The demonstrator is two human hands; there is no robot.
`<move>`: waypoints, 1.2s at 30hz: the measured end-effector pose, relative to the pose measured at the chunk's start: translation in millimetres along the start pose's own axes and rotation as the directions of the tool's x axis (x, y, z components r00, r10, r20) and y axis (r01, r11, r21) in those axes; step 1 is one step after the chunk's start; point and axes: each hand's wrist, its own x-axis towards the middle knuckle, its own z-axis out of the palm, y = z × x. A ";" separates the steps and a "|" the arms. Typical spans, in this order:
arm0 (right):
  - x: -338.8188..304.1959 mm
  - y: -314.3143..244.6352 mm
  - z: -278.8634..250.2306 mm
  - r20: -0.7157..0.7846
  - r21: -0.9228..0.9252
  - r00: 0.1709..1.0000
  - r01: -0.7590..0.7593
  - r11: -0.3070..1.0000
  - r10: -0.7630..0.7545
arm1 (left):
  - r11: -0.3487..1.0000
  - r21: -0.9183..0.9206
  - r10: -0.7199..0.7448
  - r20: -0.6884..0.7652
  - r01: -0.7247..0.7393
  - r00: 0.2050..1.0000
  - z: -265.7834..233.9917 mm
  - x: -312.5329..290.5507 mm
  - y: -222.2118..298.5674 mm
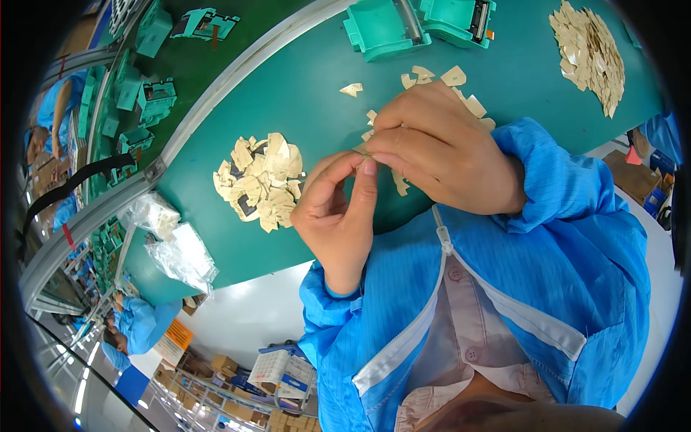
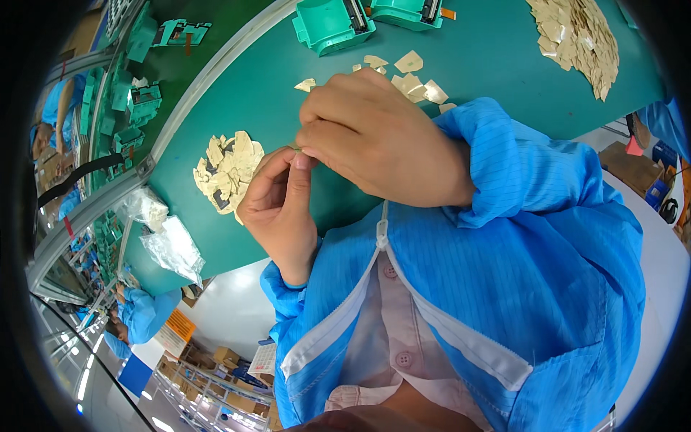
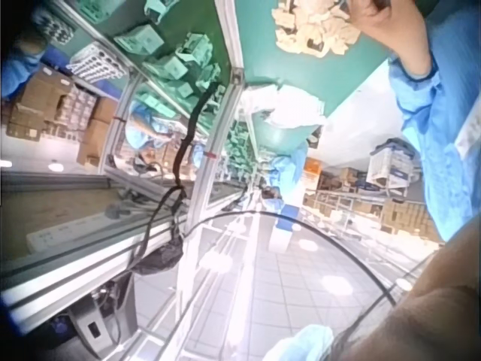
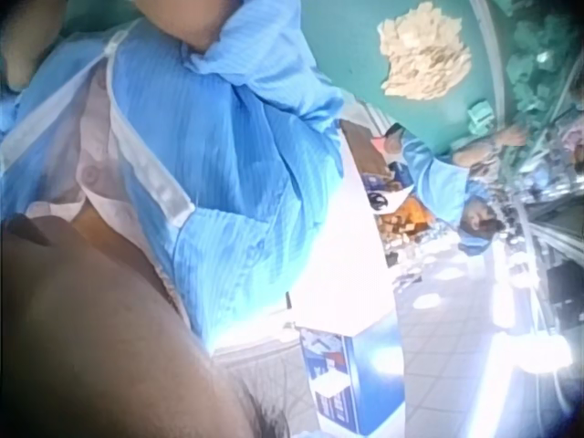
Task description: The person assembles small electronic components by applying adhesive pieces to plastic housings by hand on an assembly line.
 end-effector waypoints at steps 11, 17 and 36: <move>-4.4 7.4 3.8 0.006 -0.058 0.998 -0.062 0.996 0.063 | 0.797 0.518 0.298 0.111 -0.311 0.948 11.9 5.0 4.1; -0.8 15.5 7.1 0.006 0.186 0.978 -0.208 0.960 0.211 | 0.954 0.268 0.129 0.030 -0.132 0.991 14.1 5.4 4.4; -0.2 11.6 6.0 0.318 0.623 0.772 -0.607 0.493 0.550 | 0.825 -0.545 -0.169 0.018 0.151 0.985 13.0 0.9 -33.9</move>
